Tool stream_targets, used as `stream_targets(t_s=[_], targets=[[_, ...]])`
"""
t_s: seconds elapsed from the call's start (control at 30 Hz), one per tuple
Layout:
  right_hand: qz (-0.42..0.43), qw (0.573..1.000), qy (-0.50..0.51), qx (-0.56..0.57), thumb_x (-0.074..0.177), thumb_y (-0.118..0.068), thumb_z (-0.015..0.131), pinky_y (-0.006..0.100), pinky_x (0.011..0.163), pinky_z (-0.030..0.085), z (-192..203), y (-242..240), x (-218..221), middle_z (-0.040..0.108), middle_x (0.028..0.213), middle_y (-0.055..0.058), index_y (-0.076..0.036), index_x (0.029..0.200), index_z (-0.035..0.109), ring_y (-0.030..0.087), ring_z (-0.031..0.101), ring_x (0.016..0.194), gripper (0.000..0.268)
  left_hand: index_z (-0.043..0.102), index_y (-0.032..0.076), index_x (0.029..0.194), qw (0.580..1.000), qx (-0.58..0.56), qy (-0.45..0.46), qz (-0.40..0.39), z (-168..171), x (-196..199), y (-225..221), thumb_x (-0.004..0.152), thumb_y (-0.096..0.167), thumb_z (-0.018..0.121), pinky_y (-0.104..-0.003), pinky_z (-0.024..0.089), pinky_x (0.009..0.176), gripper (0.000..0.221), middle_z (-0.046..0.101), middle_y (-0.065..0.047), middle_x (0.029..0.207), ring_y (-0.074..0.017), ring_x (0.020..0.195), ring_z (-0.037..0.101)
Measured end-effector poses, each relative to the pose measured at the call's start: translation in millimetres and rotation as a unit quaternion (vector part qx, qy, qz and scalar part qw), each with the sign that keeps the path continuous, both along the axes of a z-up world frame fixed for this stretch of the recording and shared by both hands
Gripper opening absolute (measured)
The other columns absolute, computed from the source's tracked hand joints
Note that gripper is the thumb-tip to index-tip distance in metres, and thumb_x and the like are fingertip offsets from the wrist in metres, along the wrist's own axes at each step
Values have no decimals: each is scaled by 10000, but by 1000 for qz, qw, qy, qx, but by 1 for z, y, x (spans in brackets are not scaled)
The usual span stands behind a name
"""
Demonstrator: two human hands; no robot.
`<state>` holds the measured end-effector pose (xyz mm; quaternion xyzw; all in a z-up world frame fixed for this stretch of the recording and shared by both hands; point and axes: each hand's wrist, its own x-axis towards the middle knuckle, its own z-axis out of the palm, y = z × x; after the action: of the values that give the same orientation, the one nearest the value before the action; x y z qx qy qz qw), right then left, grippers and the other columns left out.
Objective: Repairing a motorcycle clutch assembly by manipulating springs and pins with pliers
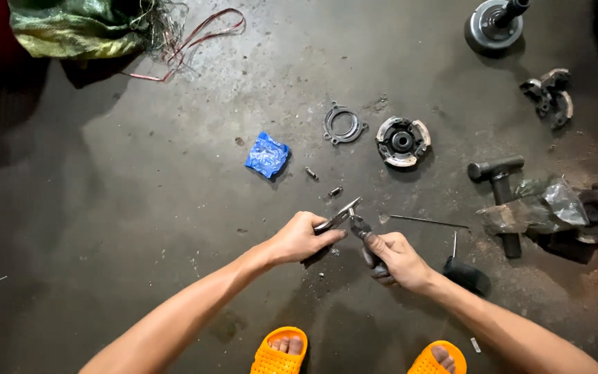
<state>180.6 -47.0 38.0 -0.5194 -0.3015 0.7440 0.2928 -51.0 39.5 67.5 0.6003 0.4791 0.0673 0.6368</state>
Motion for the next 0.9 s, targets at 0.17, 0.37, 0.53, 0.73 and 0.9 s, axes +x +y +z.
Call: stream_targets(t_s=[0.17, 0.37, 0.53, 0.73, 0.9], targets=[[29, 999, -14, -4, 1088, -428, 498, 260, 318, 264, -12, -8, 5, 339, 438, 84, 33, 671, 589, 134, 301, 343, 628, 528, 117, 555, 998, -11, 27, -62, -14, -9, -2, 894, 309, 727, -293, 412, 441, 437, 491, -42, 442, -143, 433, 484], [70, 996, -53, 22, 1088, -397, 524, 277, 334, 314, -23, -12, 16, 374, 431, 89, -2, 631, 610, 151, 324, 368, 610, 561, 90, 556, 994, -34, 26, -97, -5, -9, 5, 909, 244, 700, -261, 441, 382, 410, 554, -67, 420, -144, 351, 524], [110, 983, -123, 84, 1044, -317, 581, 313, 398, 419, -10, -15, 19, 481, 454, 79, -40, 565, 635, 178, 444, 454, 556, 569, 75, 573, 992, -24, 29, -121, -3, -15, 3, 924, 217, 695, -291, 437, 389, 399, 550, -82, 440, -175, 368, 528], [-113, 992, -37, 46, 1074, -318, 492, 314, 286, 354, 28, 18, -17, 407, 457, 85, -1, 646, 583, 162, 377, 351, 540, 609, 128, 571, 993, 35, -69, 92, -52, 49, -1, 919, 222, 713, -232, 414, 371, 376, 548, -24, 412, -102, 375, 531], [-221, 957, 185, 25, 1108, -463, 439, 298, 259, 315, 45, 31, -40, 399, 517, 93, -15, 782, 569, 184, 392, 313, 569, 672, 109, 672, 956, 65, -126, 257, -58, 63, 4, 917, 130, 720, -244, 371, 441, 250, 508, 23, 496, -68, 526, 446]])
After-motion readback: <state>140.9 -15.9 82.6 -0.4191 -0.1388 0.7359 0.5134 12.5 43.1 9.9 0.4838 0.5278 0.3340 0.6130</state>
